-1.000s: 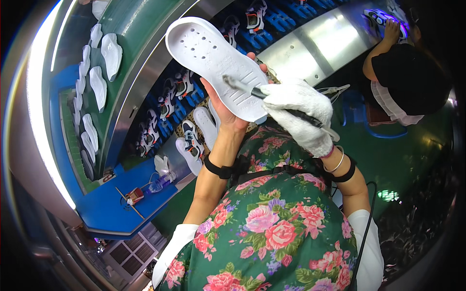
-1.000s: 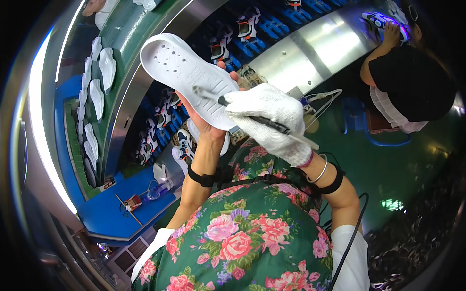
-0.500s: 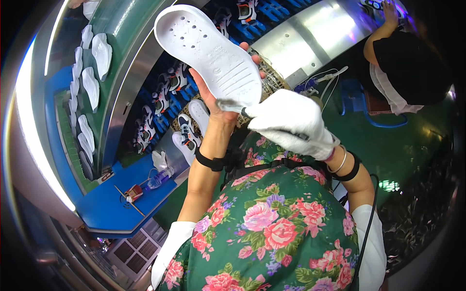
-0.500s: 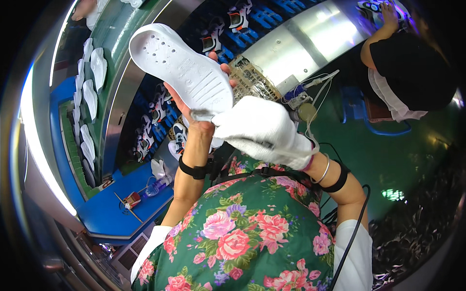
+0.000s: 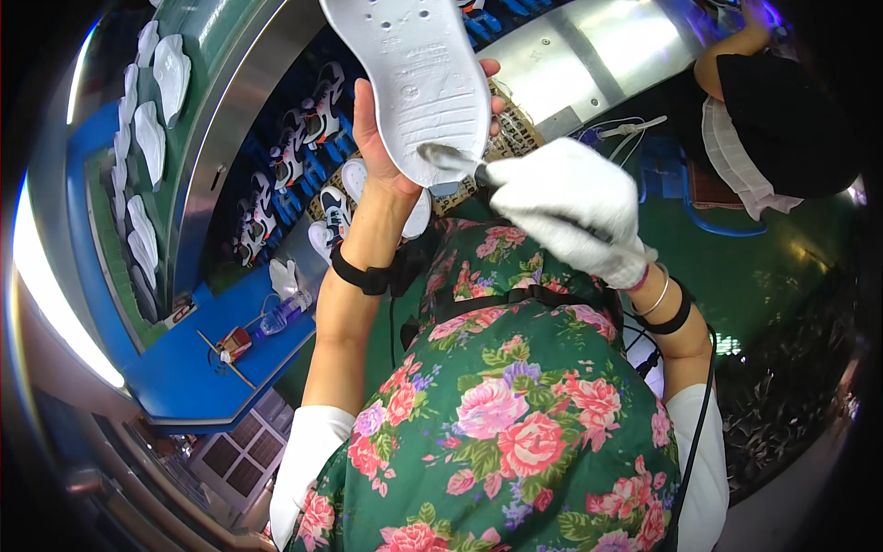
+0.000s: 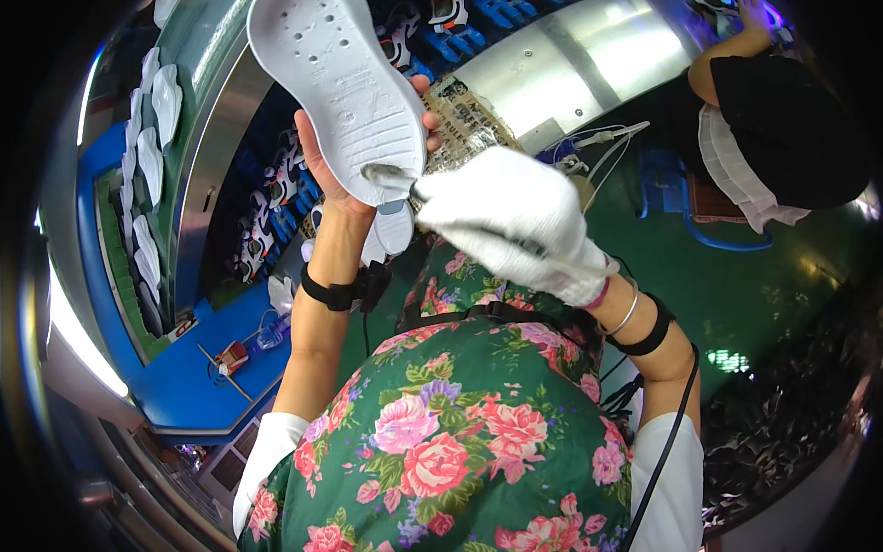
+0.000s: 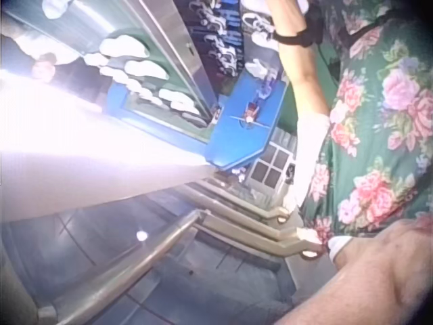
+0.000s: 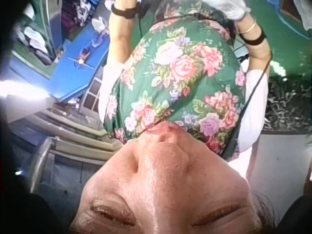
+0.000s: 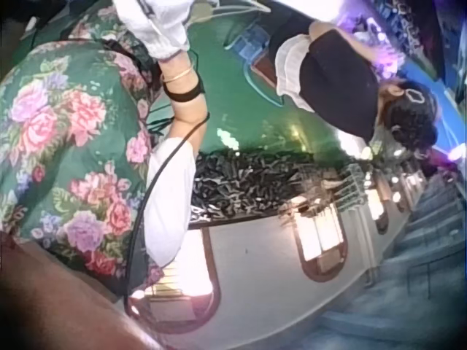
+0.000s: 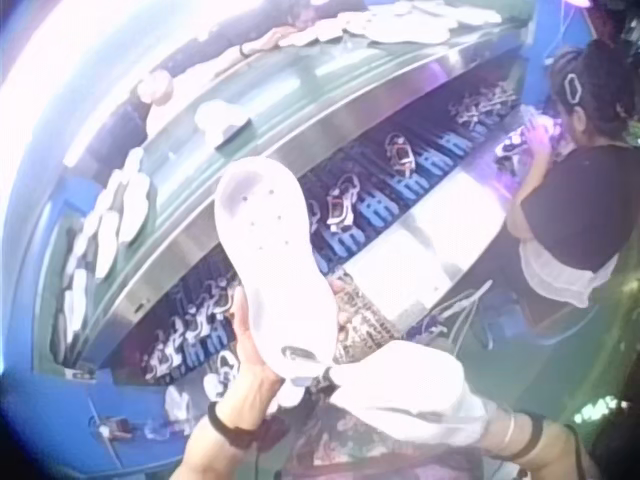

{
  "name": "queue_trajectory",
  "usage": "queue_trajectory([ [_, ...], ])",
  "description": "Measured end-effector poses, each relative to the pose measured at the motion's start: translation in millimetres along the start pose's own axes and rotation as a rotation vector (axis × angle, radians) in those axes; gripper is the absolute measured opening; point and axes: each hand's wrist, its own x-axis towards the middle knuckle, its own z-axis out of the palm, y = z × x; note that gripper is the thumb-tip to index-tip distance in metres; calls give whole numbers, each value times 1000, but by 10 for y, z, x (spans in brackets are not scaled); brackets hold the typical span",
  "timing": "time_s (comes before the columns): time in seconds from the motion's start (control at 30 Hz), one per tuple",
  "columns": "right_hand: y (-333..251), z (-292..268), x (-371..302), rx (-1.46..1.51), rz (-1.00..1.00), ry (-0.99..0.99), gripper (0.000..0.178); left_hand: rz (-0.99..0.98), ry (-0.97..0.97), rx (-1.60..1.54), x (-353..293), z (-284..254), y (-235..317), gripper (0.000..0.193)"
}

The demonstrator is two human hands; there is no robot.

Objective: Applying glue or treatment to the bottom of shoe soles using a brush on an assembly line.

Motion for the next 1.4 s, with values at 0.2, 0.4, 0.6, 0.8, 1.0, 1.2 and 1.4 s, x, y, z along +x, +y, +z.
queue_trajectory([
  [0.2,-35,38,-67,589,353,-58,14,-113,-101,8,19,-54,23,105],
  [0.4,-8,-138,46,347,398,111,16,-190,17,-64,54,87,-31,98],
  [0.6,23,-126,-7,-212,-215,-117,35,-290,-60,-77,118,1,7,93],
  [0.8,-82,-66,-33,82,-5,-137,25,-322,25,-32,163,-18,22,91],
  [1.0,-63,-56,-19,103,163,30,14,-300,32,-150,211,49,-47,93],
  [1.2,22,-74,-211,1109,746,188,11,-299,-47,-235,259,-40,-119,94],
  [1.4,126,-358,14,457,555,196,16,-237,153,-310,190,35,-244,84],
])
